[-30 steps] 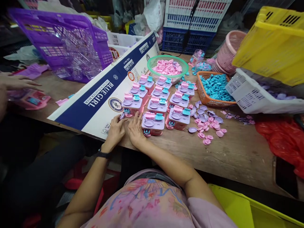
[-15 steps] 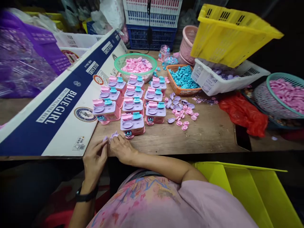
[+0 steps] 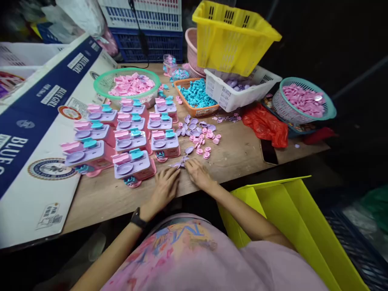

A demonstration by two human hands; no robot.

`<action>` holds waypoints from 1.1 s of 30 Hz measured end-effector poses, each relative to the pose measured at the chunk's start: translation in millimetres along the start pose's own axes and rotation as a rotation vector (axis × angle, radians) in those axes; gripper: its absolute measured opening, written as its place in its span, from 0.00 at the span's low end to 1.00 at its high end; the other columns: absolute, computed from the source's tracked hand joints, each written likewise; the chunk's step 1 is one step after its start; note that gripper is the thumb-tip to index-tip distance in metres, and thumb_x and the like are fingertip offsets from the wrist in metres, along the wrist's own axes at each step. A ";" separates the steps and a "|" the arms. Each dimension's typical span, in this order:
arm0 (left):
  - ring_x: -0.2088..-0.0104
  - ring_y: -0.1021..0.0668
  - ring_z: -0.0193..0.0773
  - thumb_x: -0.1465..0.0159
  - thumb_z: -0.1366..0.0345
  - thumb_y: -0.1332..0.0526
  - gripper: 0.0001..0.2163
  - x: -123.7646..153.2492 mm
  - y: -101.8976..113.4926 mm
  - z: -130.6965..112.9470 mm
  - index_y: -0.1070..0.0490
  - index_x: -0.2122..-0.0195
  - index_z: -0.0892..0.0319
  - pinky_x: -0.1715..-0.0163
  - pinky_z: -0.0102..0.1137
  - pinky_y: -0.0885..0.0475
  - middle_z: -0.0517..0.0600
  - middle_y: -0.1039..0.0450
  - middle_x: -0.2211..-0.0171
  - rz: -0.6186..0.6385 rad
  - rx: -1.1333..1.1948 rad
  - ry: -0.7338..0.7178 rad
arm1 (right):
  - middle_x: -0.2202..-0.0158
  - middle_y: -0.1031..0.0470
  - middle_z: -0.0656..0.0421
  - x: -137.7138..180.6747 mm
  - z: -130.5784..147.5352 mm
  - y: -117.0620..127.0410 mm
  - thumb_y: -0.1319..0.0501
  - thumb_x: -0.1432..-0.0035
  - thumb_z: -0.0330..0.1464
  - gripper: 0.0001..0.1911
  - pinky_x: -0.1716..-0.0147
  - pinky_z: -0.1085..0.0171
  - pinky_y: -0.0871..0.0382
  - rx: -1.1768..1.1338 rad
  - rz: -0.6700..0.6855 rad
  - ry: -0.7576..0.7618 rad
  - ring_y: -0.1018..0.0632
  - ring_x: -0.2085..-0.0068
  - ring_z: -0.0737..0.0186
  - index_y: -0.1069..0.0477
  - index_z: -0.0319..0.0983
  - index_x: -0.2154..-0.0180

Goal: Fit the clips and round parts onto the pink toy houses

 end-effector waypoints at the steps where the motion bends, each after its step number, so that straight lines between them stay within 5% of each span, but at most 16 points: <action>1: 0.40 0.28 0.56 0.31 0.73 0.45 0.21 -15.1 -12.1 -1.3 0.31 0.38 0.58 0.42 0.57 0.30 0.61 0.29 0.38 0.033 0.011 -0.013 | 0.51 0.23 0.46 -3.6 -13.0 4.5 0.49 0.29 0.24 0.15 0.45 0.53 0.28 0.018 -0.033 -0.028 0.25 0.47 0.51 0.26 0.34 0.50; 5: 0.33 0.32 0.54 0.32 0.75 0.48 0.23 -67.5 -42.2 -8.5 0.35 0.36 0.63 0.37 0.56 0.32 0.67 0.37 0.33 0.061 0.121 -0.111 | 0.51 0.23 0.45 -19.8 -61.0 16.0 0.50 0.28 0.26 0.15 0.45 0.53 0.29 0.035 -0.110 -0.105 0.26 0.47 0.50 0.25 0.34 0.52; 10: 0.29 0.37 0.53 0.32 0.76 0.48 0.20 -95.8 -45.3 -19.2 0.34 0.39 0.61 0.32 0.58 0.36 0.67 0.42 0.30 0.066 0.181 -0.215 | 0.49 0.24 0.42 -40.0 -103.3 22.0 0.49 0.31 0.27 0.17 0.42 0.50 0.31 -0.018 -0.181 -0.101 0.26 0.45 0.47 0.25 0.32 0.49; 14: 0.31 0.34 0.50 0.30 0.74 0.47 0.18 -74.5 -15.8 -30.0 0.33 0.40 0.60 0.33 0.55 0.35 0.65 0.37 0.33 -0.024 0.142 -0.233 | 0.45 0.25 0.43 -40.4 -107.9 39.6 0.47 0.31 0.30 0.18 0.38 0.48 0.33 -0.113 -0.308 -0.010 0.26 0.41 0.48 0.26 0.34 0.45; 17: 0.37 0.28 0.47 0.30 0.75 0.44 0.21 -41.3 31.1 -33.5 0.34 0.37 0.56 0.40 0.47 0.27 0.61 0.31 0.38 -0.205 0.074 -0.203 | 0.46 0.23 0.46 -22.3 -109.5 58.1 0.45 0.31 0.32 0.16 0.41 0.49 0.31 -0.132 -0.413 -0.083 0.24 0.44 0.49 0.25 0.38 0.46; 20: 0.42 0.25 0.48 0.34 0.75 0.37 0.25 -7.9 90.1 -17.3 0.32 0.36 0.53 0.42 0.45 0.27 0.59 0.29 0.43 -0.460 -0.127 -0.048 | 0.54 0.21 0.47 2.6 -115.1 68.0 0.43 0.33 0.31 0.13 0.50 0.52 0.26 -0.102 -0.477 -0.257 0.21 0.53 0.49 0.23 0.38 0.52; 23: 0.39 0.29 0.59 0.39 0.67 0.28 0.30 14.6 133.7 14.4 0.32 0.35 0.54 0.37 0.55 0.35 0.62 0.32 0.40 -0.623 -0.288 0.151 | 0.58 0.21 0.48 18.6 -118.4 64.3 0.43 0.34 0.31 0.11 0.53 0.54 0.25 -0.067 -0.449 -0.366 0.21 0.57 0.50 0.23 0.38 0.56; 27: 0.37 0.31 0.61 0.40 0.58 0.27 0.40 21.3 142.6 48.6 0.42 0.29 0.54 0.35 0.57 0.37 0.62 0.34 0.37 -0.531 -0.205 0.270 | 0.53 0.25 0.46 19.7 -116.3 54.9 0.43 0.35 0.31 0.14 0.50 0.53 0.27 -0.013 -0.393 -0.381 0.23 0.52 0.48 0.25 0.37 0.51; 33: 0.40 0.28 0.52 0.37 0.58 0.30 0.30 24.9 125.5 44.1 0.34 0.35 0.52 0.38 0.46 0.31 0.58 0.35 0.41 -0.464 -0.105 0.280 | 0.58 0.26 0.47 11.1 -99.1 46.1 0.44 0.35 0.32 0.09 0.52 0.53 0.29 0.020 -0.283 -0.329 0.25 0.56 0.48 0.28 0.38 0.56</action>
Point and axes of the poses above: each hand's wrist, its own x-axis away from the middle knuckle, its own y-axis out of the back of the hand, z = x × y, the point moved 6 cm from there along -x, towards the middle knuckle
